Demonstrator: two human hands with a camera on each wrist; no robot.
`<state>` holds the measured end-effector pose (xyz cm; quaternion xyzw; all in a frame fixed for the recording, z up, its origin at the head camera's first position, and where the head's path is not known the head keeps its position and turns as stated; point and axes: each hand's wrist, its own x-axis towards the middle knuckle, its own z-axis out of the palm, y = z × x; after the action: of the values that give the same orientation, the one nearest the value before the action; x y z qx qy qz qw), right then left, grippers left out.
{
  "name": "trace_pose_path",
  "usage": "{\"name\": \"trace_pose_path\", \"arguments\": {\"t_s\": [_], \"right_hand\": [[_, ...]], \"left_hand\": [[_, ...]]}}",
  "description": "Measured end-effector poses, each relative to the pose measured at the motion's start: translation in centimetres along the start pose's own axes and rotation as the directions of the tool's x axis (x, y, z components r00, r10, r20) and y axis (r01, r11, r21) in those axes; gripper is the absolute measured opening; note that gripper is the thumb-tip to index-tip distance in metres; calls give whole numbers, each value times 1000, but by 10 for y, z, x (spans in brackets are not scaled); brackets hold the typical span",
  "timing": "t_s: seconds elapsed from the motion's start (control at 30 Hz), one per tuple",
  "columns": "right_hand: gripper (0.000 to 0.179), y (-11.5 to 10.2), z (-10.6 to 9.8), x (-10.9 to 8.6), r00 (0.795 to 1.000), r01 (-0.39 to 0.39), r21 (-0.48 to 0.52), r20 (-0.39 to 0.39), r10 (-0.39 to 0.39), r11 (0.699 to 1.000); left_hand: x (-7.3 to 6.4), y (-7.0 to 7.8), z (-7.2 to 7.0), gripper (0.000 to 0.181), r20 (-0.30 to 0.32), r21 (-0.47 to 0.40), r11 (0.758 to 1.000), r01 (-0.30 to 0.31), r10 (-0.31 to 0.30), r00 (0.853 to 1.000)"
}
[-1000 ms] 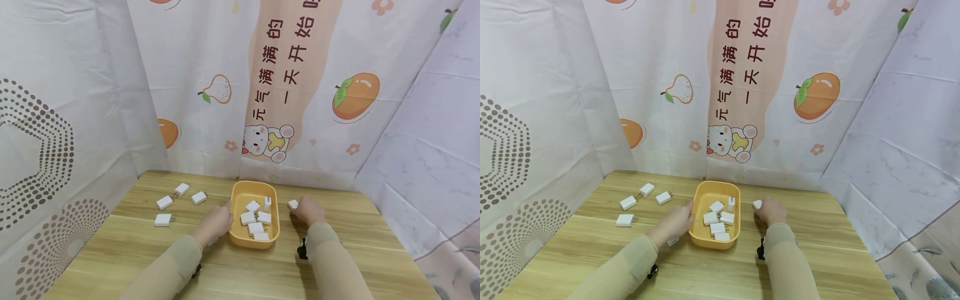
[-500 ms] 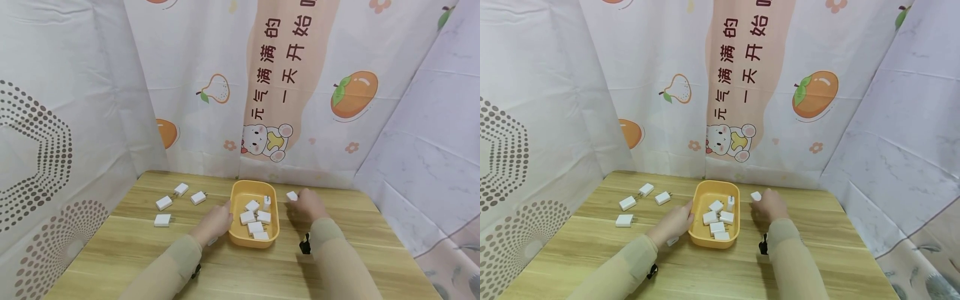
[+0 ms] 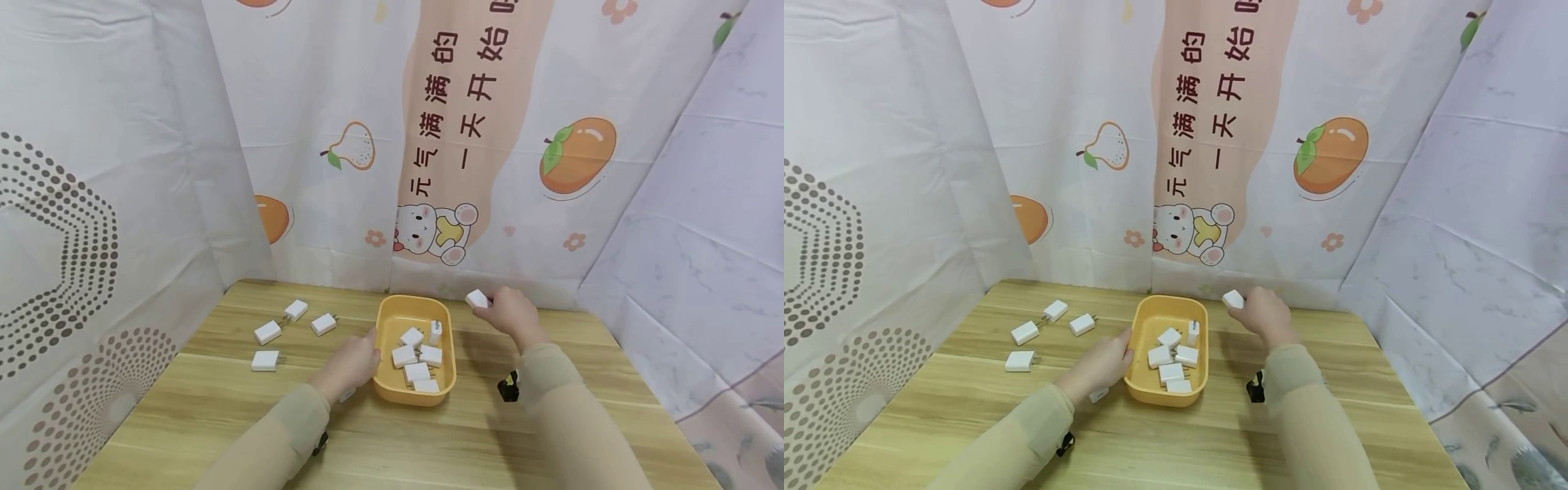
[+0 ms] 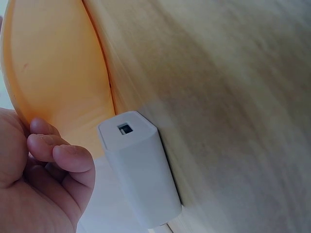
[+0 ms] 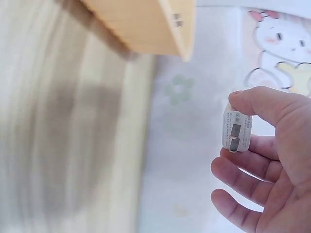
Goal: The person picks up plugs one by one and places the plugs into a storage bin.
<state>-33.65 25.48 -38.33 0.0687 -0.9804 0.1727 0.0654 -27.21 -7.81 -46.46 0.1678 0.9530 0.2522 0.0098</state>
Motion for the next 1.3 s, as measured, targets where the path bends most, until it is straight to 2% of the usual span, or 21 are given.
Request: {"name": "trace_pose_path", "arguments": {"t_s": [0.37, 0.5, 0.87, 1.07, 1.3], "right_hand": [[17, -22, -28, -7, 990, 122, 0, -68, -121, 993], [15, -28, -31, -11, 989, 135, -2, -68, -135, 991], [16, -31, -29, -15, 990, 132, 11, -50, -132, 991], [18, -39, -27, -19, 984, 180, 42, -10, -180, 983], [17, -52, -19, -24, 968, 246, 28, 49, -247, 969]], "left_hand": [[-2, 1, -2, 56, -7, -4, 1000, -4, 4, 1000], [-2, 2, -3, 55, -4, -22, 1000, 8, -8, 1000], [-1, 2, -1, 55, -8, 15, 1000, -3, 3, 1000], [-2, 4, -3, 55, -14, 20, 1000, 3, -3, 1000], [-2, 5, -3, 55, -13, 15, 1000, 10, -9, 1000]]}}
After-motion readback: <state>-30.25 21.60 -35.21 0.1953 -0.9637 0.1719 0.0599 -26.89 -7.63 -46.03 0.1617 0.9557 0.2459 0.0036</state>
